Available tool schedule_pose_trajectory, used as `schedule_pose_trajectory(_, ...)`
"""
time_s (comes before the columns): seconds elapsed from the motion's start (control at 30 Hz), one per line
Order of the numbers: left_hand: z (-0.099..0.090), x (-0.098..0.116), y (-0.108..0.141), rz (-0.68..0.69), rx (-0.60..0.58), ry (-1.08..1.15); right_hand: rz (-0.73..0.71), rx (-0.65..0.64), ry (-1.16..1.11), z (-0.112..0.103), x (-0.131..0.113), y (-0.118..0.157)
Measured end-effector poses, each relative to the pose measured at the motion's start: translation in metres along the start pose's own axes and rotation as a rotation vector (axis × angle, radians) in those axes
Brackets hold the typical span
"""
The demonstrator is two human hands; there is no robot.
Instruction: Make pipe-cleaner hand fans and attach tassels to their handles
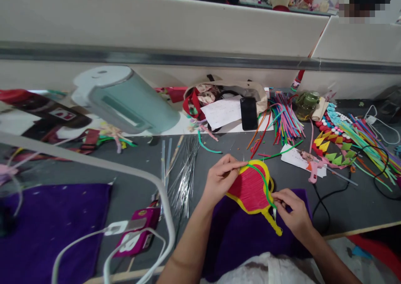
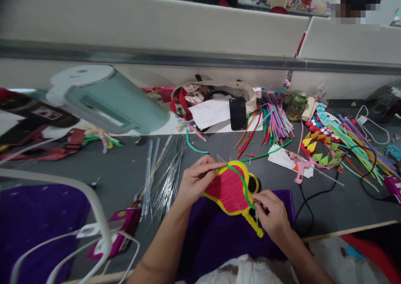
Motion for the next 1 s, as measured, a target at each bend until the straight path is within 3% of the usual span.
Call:
schedule_pose_trajectory(0.23,0.000,-0.003,0.000,0.000,0.012,0.000,0.109,0.101,-0.080,0.005,0.013,0.009)
schedule_pose_trajectory(0.6,0.000,-0.011,0.002,-0.010,0.025,0.028,0.163,0.084,0.017,0.008,0.010,0.015)
schedule_pose_trajectory(1.0,0.001,-0.015,0.004,-0.035,0.029,0.018,0.075,0.113,0.050,0.010,0.006,0.018)
Point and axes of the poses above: each hand's wrist, its own y-axis away from the middle knuckle, its own z-axis out of the palm, x = y × z, the point moved 5 cm from there along -y, towards the middle knuckle, and after that the axes turned 11 degrees about -x, right-handed, at the moved point
